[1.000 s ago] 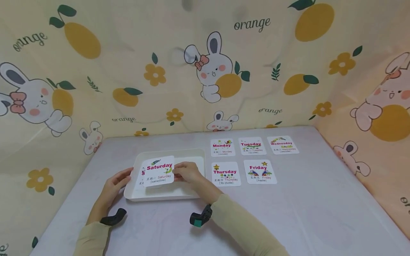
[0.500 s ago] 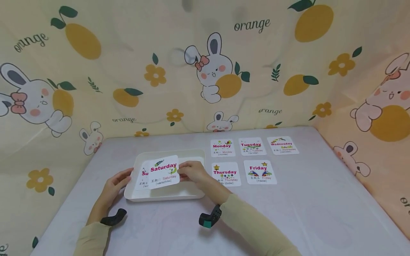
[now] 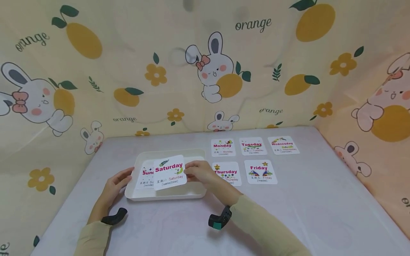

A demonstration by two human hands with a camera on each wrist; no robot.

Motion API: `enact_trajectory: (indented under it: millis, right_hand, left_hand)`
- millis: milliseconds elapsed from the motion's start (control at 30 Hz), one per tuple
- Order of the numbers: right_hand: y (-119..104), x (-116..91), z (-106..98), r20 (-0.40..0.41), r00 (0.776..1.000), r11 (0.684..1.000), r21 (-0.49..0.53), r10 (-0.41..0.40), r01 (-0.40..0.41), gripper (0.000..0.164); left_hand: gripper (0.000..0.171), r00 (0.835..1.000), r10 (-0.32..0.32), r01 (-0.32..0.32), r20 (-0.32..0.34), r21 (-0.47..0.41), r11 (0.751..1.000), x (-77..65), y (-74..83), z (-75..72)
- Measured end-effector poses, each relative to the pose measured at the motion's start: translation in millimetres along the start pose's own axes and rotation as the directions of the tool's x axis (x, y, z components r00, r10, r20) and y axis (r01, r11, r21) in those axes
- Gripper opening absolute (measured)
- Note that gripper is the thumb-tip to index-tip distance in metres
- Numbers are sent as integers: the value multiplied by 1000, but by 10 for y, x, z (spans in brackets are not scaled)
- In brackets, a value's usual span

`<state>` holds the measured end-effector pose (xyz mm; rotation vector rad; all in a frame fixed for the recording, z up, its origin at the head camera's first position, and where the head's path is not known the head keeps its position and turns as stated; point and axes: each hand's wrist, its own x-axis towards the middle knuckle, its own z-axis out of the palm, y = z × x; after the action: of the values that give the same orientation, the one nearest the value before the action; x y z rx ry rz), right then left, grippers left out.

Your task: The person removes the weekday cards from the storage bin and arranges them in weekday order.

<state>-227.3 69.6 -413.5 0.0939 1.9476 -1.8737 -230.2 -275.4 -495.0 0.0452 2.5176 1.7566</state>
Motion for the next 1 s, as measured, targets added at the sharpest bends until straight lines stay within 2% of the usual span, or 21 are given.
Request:
enact_trajectory:
  millis: [300,533,700,1000]
  right_hand:
    - [-8,-8,-140,-1,1000,1000,-21,11,-11,30]
    - [-16,-115,-348,15,1000,1000,5,-2,2,30]
    - [5,-205,-479,0,1000,999,38,10,-10,29]
    - [-13,-259,-662,13,1000,1000,-20,14,-14,33]
  left_hand:
    - [51,1000,-12,13,-16,29,1000,-22,-40,-27]
    - [51,1000,-23,24,-11,63,998,36,3,-49]
    - [50,999,-33,32,10,47,998,87,27,-54]
    - [47,998,-59,60,-28,29,998,45,4,-34]
